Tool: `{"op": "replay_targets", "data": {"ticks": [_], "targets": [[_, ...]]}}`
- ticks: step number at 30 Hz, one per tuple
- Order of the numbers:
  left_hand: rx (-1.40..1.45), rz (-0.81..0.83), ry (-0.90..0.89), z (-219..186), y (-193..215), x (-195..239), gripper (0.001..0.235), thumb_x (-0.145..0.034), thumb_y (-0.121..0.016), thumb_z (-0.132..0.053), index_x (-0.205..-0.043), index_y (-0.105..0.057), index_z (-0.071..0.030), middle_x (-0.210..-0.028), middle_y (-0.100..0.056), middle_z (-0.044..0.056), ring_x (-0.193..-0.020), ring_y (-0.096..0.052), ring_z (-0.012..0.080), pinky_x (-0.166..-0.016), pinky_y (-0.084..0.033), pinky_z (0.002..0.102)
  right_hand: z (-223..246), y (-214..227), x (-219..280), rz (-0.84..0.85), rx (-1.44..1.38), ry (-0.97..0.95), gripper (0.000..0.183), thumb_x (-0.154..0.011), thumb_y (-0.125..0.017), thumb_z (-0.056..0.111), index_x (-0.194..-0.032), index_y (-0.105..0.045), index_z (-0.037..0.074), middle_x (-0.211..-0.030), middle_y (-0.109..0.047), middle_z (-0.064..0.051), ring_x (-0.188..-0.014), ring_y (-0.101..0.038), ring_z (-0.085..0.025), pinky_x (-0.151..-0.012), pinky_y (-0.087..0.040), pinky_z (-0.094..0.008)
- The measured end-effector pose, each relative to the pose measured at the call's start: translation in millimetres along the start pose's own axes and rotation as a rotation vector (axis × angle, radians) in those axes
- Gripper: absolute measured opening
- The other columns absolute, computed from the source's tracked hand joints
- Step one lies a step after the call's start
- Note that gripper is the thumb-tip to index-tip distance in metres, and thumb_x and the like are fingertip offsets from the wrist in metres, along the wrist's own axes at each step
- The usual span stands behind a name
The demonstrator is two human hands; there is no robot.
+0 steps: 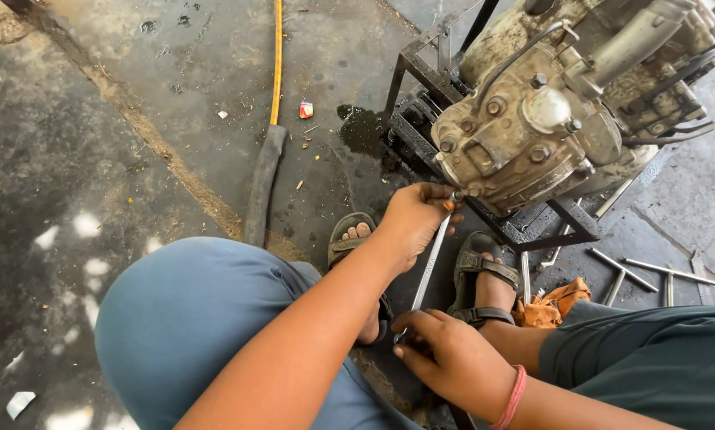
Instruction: The person sits on the floor in front of a motorcycle engine mounted on a metal stand and uses a spanner to loosen and tighten bolts on the engine casing. They reposition the spanner on different fasteners, work around the cylinder head and side cover, and at the end reach into the engine area near a bowl placed below it.
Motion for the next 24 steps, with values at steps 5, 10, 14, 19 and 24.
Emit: {"op": "replay_targets", "data": {"ticks": [5, 10, 14, 19, 24], "targets": [[-0.036, -0.083, 0.010, -12.7, 2.9, 17.2, 0.022, -0.096, -0.065, -0.004, -0.114, -0.067, 0.007, -0.098, -0.073, 0.013, -0.079, -0.071, 0.0167, -0.061, -0.057, 0.028, -8.8, 6.5, 10.6, -0.078, -0.136, 0.085, 0.025, -0.083, -0.079, 0.012, -0.106, -0.071, 0.009, -0.093, -0.073, -0.007, -0.081, -0.076, -0.017, -0.073, -0.060, -0.029], [0.021, -0.115, 0.028, -16.7, 2.7, 31.2, 0.022, -0.097, -0.065, -0.007, -0.114, -0.067, 0.006, -0.098, -0.073, 0.012, -0.080, -0.072, 0.0159, -0.065, -0.060, 0.028, -42.6, 11.6, 31.1, -0.207, -0.559, -0.027, 0.034, -0.081, -0.082, 0.004, -0.111, -0.064, 0.004, -0.091, -0.069, -0.007, -0.084, -0.067, -0.015, -0.073, -0.056, -0.029], [0.048, -0.126, 0.023, -17.0, 4.0, 34.4, 0.020, -0.095, -0.066, -0.005, -0.112, -0.066, 0.005, -0.099, -0.073, 0.011, -0.083, -0.074, 0.0169, -0.069, -0.062, 0.029, -93.0, 25.6, 43.9, -0.256, -0.917, -0.213, 0.051, -0.086, -0.069, -0.001, -0.133, -0.050, 0.008, -0.090, -0.071, -0.010, -0.081, -0.070, -0.018, -0.071, -0.057, -0.031], [0.045, -0.138, 0.024, -22.3, 4.5, 38.6, 0.017, -0.091, -0.071, -0.005, -0.106, -0.068, 0.002, -0.096, -0.074, 0.009, -0.084, -0.074, 0.0166, -0.072, -0.063, 0.027, -110.0, 50.8, 58.2, -0.296, -1.087, -0.509, 0.040, -0.097, -0.060, 0.003, -0.136, -0.053, 0.004, -0.084, -0.063, -0.012, -0.065, -0.061, -0.022, -0.058, -0.050, -0.034], [0.072, -0.187, 0.058, -16.1, 11.2, 36.3, 0.012, -0.093, -0.073, -0.010, -0.096, -0.067, 0.000, -0.088, -0.072, 0.007, -0.074, -0.069, 0.0138, -0.070, -0.062, 0.026, -83.2, 100.9, 61.0, -0.341, -0.958, -0.270, 0.042, -0.096, -0.062, 0.003, -0.136, -0.054, 0.000, -0.081, -0.063, -0.011, -0.061, -0.056, -0.014, -0.047, -0.045, -0.028]]}}
Point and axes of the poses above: each hand's wrist, its own x-axis away from the middle knuckle, its own y-axis out of the back of the hand, z = x × y, the point moved 10 cm from there along -x, towards the middle knuckle
